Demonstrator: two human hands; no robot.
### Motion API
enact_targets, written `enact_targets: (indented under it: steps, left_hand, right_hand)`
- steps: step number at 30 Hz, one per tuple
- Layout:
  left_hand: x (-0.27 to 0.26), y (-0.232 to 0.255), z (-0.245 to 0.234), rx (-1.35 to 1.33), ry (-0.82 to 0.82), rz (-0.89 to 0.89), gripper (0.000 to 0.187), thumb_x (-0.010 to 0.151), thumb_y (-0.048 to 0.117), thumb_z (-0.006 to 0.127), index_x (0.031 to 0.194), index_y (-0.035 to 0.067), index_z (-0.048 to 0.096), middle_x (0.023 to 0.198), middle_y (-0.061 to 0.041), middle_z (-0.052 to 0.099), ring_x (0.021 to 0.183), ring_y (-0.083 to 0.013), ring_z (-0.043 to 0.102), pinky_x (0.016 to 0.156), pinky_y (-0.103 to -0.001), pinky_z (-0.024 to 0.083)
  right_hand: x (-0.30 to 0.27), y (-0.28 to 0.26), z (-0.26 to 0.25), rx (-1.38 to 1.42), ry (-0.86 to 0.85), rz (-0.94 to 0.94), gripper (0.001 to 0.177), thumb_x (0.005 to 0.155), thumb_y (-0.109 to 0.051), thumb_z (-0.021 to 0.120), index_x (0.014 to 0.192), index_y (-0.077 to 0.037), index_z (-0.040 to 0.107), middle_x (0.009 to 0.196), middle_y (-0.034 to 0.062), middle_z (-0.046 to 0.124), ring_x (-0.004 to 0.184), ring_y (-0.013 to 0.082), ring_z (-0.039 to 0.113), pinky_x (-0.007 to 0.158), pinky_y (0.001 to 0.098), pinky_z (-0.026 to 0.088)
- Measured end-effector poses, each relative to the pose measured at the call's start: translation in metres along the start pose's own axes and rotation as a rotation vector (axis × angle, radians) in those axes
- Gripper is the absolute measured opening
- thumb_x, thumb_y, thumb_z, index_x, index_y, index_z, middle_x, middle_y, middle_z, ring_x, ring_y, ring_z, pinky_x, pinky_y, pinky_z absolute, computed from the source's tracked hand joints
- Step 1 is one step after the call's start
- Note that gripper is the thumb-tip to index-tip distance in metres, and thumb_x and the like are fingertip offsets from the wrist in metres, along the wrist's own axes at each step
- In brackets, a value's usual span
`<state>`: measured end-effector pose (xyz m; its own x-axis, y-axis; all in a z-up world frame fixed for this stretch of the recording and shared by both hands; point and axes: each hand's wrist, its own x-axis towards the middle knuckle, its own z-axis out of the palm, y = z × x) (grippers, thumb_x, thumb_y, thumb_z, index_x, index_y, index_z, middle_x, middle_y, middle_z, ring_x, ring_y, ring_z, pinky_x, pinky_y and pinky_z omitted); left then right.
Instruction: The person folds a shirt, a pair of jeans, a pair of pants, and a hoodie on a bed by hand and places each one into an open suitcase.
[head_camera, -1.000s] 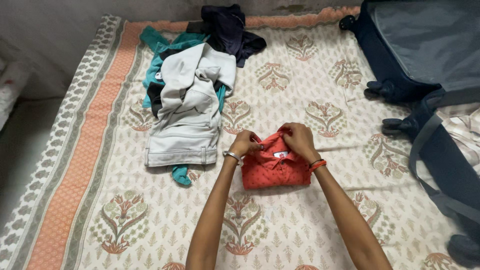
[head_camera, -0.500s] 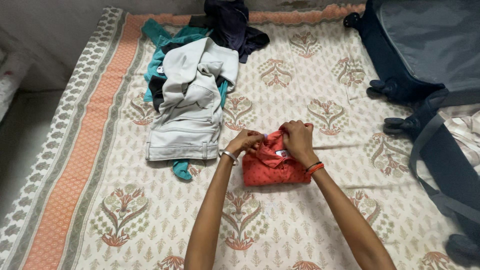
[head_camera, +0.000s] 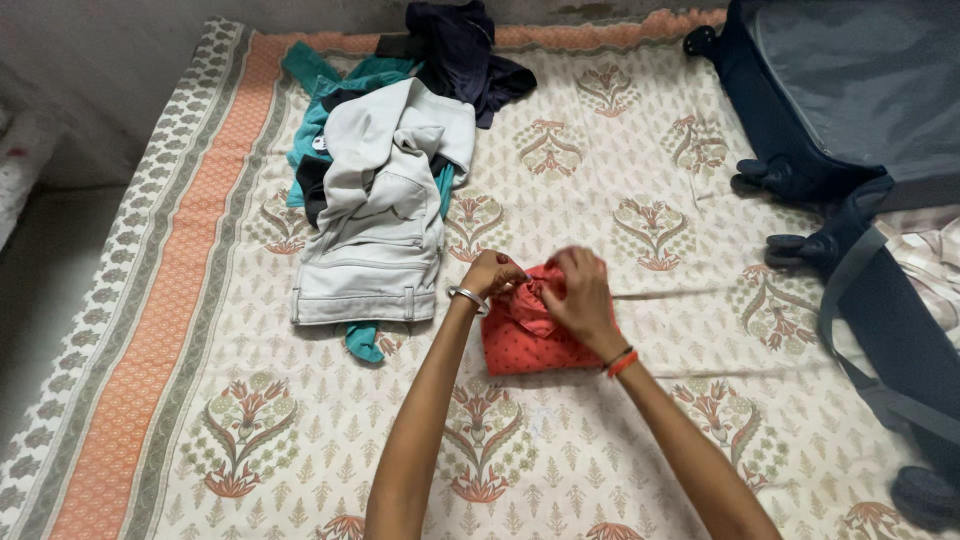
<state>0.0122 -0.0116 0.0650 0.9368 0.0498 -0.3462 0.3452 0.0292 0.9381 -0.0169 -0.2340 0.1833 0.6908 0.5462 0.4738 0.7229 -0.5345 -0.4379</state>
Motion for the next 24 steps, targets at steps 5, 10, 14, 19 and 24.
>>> enact_targets:
  steps: [5,10,14,19,24]
  left_hand:
    - [-0.015,0.019,0.006,0.160,0.079,0.074,0.016,0.071,0.011,0.084,0.072,-0.001,0.075,0.053,-0.003,0.062,0.043,-0.0116,0.053,0.042,-0.028,0.040]
    - [-0.068,0.061,0.045,0.743,0.549,0.393,0.005,0.064,0.008,0.080,0.068,0.006,0.077,0.074,-0.015,0.073,0.073,-0.0354,0.070,0.065,-0.046,0.056]
    - [-0.074,0.067,0.057,0.893,0.717,0.490,0.016,0.076,0.013,0.078,0.088,0.003,0.072,0.092,-0.020,0.071,0.083,-0.0393,0.070,0.072,-0.049,0.056]
    - [-0.065,0.040,0.036,0.801,0.322,0.087,0.035,0.078,0.035,0.087,0.076,0.003,0.073,0.082,-0.024,0.069,0.083,-0.0397,0.071,0.077,-0.048,0.057]
    - [-0.066,0.036,0.033,0.723,0.393,0.151,0.031,0.075,0.029,0.085,0.075,0.002,0.071,0.080,-0.022,0.073,0.080,-0.0374,0.074,0.071,-0.048,0.059]
  right_hand:
    - [-0.030,0.000,0.020,0.208,-0.013,-0.120,0.022,0.085,-0.006,0.064,0.105,0.000,0.068,0.106,0.0109,0.066,0.100,0.0298,0.063,0.085,0.0426,0.053]
    - [-0.021,0.009,0.018,0.089,-0.301,-0.103,0.018,0.079,-0.014,0.067,0.093,-0.004,0.071,0.105,0.0122,0.061,0.104,0.0319,0.057,0.082,0.0491,0.046]
    - [-0.025,0.012,0.023,0.064,-0.395,-0.004,0.026,0.081,-0.020,0.066,0.102,-0.006,0.071,0.110,0.0121,0.057,0.112,0.0295,0.054,0.085,0.0499,0.043]
    - [-0.026,0.020,0.031,0.144,-0.271,-0.059,0.029,0.082,-0.018,0.066,0.105,-0.001,0.067,0.108,0.0141,0.060,0.108,0.0333,0.057,0.085,0.0467,0.048]
    - [-0.026,0.022,0.021,0.371,-0.224,0.034,0.037,0.084,-0.015,0.060,0.117,-0.002,0.066,0.112,0.0127,0.066,0.102,0.0300,0.064,0.088,0.0425,0.052]
